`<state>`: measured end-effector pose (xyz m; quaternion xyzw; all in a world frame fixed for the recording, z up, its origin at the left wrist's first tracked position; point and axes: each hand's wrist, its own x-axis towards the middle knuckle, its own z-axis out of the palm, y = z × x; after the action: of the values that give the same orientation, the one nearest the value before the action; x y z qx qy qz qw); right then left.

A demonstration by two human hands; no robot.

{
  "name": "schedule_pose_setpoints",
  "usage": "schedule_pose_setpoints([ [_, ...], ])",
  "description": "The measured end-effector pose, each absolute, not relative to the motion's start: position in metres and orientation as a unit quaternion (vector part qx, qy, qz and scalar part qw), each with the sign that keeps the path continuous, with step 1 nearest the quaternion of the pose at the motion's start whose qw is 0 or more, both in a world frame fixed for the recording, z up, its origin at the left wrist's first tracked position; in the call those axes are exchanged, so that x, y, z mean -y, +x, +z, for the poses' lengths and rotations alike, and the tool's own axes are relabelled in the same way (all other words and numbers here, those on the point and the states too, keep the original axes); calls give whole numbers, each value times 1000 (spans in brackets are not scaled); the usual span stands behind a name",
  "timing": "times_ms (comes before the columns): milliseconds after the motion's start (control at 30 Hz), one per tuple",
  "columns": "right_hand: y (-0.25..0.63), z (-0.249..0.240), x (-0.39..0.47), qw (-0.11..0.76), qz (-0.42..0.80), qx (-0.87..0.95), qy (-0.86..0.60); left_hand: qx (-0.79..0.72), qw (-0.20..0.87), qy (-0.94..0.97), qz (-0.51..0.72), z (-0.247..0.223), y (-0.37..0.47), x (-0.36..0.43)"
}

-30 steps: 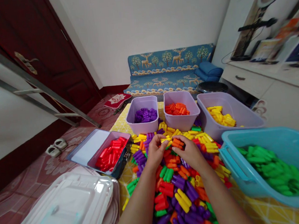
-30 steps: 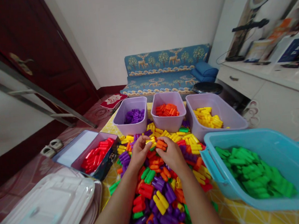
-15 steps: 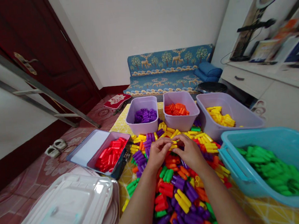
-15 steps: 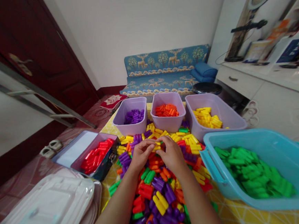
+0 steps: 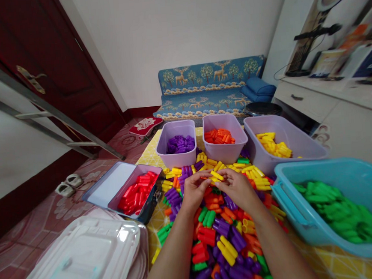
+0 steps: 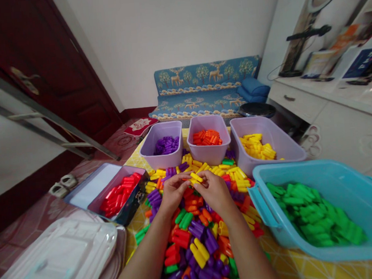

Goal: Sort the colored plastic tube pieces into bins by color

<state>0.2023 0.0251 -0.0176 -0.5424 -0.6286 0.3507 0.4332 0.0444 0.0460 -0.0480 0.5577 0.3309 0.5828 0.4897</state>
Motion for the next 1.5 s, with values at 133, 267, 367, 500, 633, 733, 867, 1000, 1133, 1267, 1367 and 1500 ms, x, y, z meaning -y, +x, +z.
schedule_pose_setpoints([
  [133, 203, -14, -25, 437, 359, 607, -558, -364, 477, 554, 576, -50, 45, -46],
  [267, 213, -9, -22, 409, 369, 617, -562, -402, 449, 565, 563, -49, 46, -45],
  [367, 227, -4, -18, 362, 394, 647, -544, -406, 454, 563, 558, -48, 46, -45],
  [500, 239, 12, -15, 478, 407, 544, -557, -414, 451, 569, 549, -49, 46, -45],
  [633, 240, 32, -17, 778, 350, 325, -409, -423, 443, 576, 541, -50, 46, -45],
  [733, 241, 28, -20, 788, 379, 282, -395, -436, 425, 589, 531, -50, 46, -45],
  [867, 241, 1, -27, 611, 334, 433, -573, -468, 370, 620, 509, -49, 45, -44],
  [1000, 232, -25, -32, 441, 210, 620, -614, -514, 254, 678, 459, -44, 43, -43],
  [1133, 220, -40, -33, 338, 184, 683, -621, -488, 178, 766, 379, -35, 43, -38],
  [1267, 213, -43, -33, 345, 225, 706, -576, -460, 179, 795, 353, -35, 43, -37],
  [1367, 211, -42, -32, 364, 268, 696, -557, -441, 225, 784, 375, -40, 44, -39],
  [1500, 209, -37, -31, 396, 308, 676, -540, -434, 325, 714, 443, -42, 45, -40],
])
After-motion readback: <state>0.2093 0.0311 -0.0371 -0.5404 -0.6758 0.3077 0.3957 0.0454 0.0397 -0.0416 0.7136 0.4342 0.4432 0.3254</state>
